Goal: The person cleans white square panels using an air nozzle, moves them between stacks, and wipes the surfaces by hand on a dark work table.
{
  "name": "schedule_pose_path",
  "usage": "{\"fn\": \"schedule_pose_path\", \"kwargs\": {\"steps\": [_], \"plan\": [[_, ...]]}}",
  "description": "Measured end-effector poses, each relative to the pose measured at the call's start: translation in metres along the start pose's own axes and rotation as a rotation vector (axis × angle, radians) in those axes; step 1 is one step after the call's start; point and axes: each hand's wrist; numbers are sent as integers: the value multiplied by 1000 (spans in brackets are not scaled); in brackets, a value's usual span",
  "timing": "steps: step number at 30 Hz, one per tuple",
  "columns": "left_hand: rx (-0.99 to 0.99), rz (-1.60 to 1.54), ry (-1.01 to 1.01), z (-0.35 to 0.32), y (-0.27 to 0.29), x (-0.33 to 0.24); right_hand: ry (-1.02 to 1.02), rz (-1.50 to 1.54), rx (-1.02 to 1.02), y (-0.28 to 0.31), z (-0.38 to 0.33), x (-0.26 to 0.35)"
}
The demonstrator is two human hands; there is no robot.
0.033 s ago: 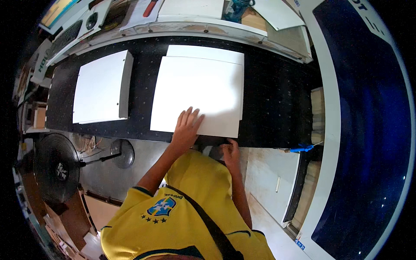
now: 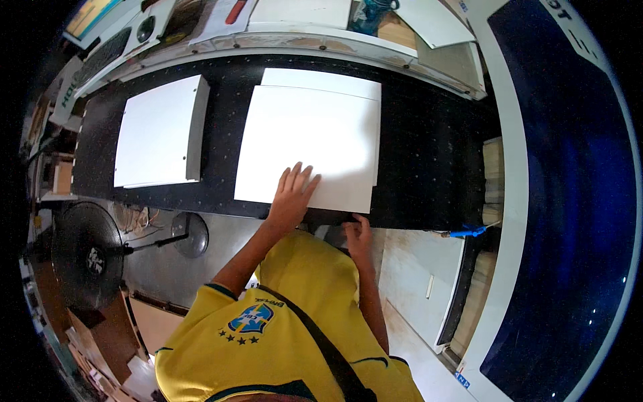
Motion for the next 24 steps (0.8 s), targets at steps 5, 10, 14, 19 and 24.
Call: {"fn": "schedule_pose_path", "kwargs": {"steps": [5,10,14,19,24], "plan": [[-7,149,-75,11,-4,0,-5,-43,-4,3,-3,-1],[-30,103,-71,9,-8,1,-26,-74,1,8,-10,-7],[46,11,-41,13,-6,-4,22,-112,-20,12,-13,-24],[31,-164,6,12,-9,1,-4,-91,-43,16,-15,-34],[105,-135,17,19,3,-12,15,-156,-71,48,-17,-21]]}}
Point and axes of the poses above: each hand's wrist, its own z-axis towards the middle knuckle, its own y-axis out of the back of the hand, x = y × z, and after that the axes turned 1 degree about -y, right-handed
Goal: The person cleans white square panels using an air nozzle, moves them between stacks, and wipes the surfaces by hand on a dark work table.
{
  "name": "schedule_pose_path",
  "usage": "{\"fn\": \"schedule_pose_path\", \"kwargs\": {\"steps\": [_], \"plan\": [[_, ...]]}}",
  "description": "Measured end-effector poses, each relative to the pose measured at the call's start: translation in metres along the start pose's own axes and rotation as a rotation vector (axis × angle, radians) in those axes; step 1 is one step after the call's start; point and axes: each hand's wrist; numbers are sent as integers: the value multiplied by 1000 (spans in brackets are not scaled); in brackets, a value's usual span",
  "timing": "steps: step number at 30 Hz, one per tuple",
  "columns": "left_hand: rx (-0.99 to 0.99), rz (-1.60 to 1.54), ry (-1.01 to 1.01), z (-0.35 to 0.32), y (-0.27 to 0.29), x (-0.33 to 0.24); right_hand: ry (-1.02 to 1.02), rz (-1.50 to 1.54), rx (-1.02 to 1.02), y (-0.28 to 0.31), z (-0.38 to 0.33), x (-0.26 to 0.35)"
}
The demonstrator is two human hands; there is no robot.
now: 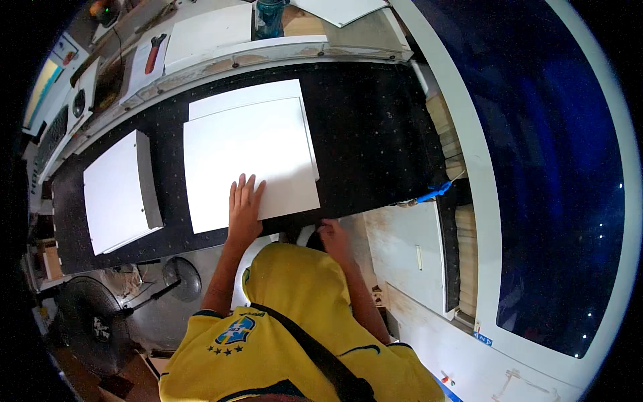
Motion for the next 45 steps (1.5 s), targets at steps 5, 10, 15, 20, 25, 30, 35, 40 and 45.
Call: {"fn": "schedule_pose_path", "kwargs": {"steps": [5,10,15,20,25,30,35,40,45], "plan": [[-9,125,56,8,-8,-17,7,176,-274,89,17,-46],[33,323,119,21,-19,-35,-90,97,-445,161,34,-36],[137,371,165,30,-14,-50,-16,-76,-905,183,58,-47],[170,343,186,36,-11,-57,-56,218,-983,220,67,-66],[146,331,143,42,-12,-42,-125,301,-850,218,72,-77],[68,377,94,52,-28,-35,-51,467,-825,207,81,-93],[118,327,126,54,-23,-47,-24,469,-665,193,100,-73],[126,373,115,58,-27,-51,72,35,-1201,186,112,-36],[116,479,97,57,-35,-42,243,-435,-1510,230,107,-12]]}}
Point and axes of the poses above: each hand's wrist, its own z-axis towards the middle knuckle, its own y-axis out of the back of the hand, x = y × z, and after that the axes turned 1 degree about -y, right-handed
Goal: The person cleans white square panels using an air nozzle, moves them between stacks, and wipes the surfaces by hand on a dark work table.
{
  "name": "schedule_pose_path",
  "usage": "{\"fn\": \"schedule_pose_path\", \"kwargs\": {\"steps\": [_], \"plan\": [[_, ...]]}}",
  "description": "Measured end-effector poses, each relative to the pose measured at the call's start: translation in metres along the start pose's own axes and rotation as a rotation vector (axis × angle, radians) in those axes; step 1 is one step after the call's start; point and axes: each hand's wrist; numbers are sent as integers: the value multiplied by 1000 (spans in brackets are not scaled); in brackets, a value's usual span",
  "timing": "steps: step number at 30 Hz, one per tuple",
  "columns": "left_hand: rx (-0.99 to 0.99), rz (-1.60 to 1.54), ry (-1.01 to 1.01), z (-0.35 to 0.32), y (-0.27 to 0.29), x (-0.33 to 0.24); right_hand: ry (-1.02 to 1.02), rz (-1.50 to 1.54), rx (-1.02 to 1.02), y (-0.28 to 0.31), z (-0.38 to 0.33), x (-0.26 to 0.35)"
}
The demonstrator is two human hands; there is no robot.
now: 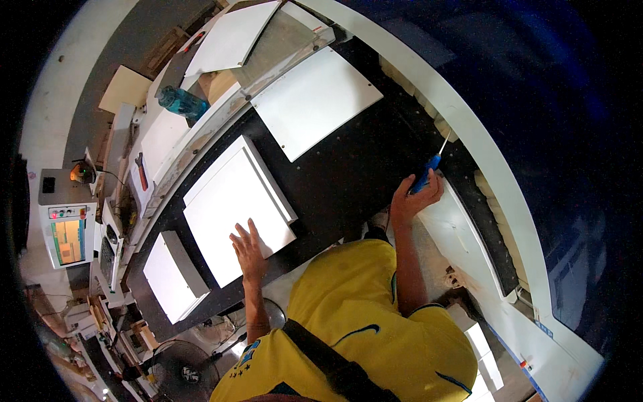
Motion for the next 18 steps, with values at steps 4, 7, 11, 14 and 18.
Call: {"fn": "schedule_pose_path", "kwargs": {"steps": [4,7,11,14,18], "plan": [[65,-103,20,-3,13,1,-29,370,410,-15,13,-7],[245,-159,66,15,86,-5,-513,721,756,-53,5,4],[157,-182,-56,61,181,51,-733,767,893,-132,-22,18],[65,-339,80,94,251,83,-1001,708,953,-152,-15,89],[10,20,133,163,268,169,-1191,795,986,-167,-14,148]]}}
Point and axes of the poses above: each hand's wrist, its own z-axis towards the middle knuckle, its own y-axis out of the back of the hand, x = y × z, and after that the axes turned 1 degree about -y, right-handed
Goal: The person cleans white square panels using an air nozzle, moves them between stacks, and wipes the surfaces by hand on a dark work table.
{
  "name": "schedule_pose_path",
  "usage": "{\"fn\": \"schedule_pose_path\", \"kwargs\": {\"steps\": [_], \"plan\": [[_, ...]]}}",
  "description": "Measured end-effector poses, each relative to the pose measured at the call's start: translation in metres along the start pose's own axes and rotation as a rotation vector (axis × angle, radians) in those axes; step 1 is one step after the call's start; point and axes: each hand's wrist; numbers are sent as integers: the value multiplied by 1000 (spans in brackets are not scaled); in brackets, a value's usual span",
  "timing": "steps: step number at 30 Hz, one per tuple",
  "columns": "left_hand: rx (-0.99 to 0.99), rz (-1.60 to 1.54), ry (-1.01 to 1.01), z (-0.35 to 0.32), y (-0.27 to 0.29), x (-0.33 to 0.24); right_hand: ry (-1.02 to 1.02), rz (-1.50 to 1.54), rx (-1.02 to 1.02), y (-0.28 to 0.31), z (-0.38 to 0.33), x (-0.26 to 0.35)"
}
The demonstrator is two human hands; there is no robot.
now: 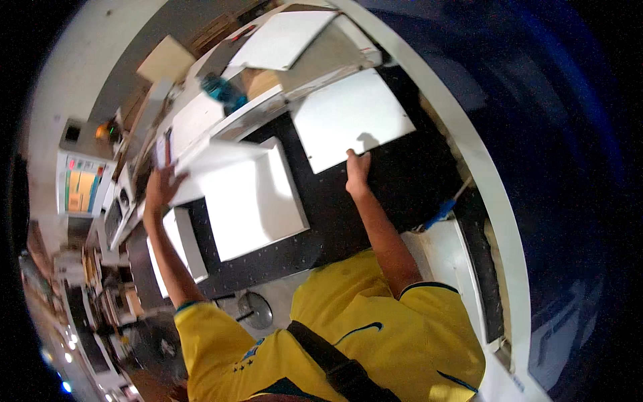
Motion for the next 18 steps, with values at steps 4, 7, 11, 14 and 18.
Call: {"fn": "schedule_pose_path", "kwargs": {"steps": [4,7,11,14,18], "plan": [[-410,-25,-99,103,-22,25,26,109,-78,-20,46,-7],[-343,-82,12,131,-21,9,-122,60,-101,-32,46,8],[-264,-149,74,142,-18,15,-70,255,-119,-48,51,11],[-238,-158,69,152,-18,16,-152,70,-281,-56,40,36],[-219,-135,82,152,-19,19,-189,166,-607,-76,21,51]]}}
Point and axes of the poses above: each hand's wrist, its own z-axis towards the middle knuckle, its own y-axis out of the back of the hand, x = y × z, and after that the axes turned 1 degree about -y, right-handed
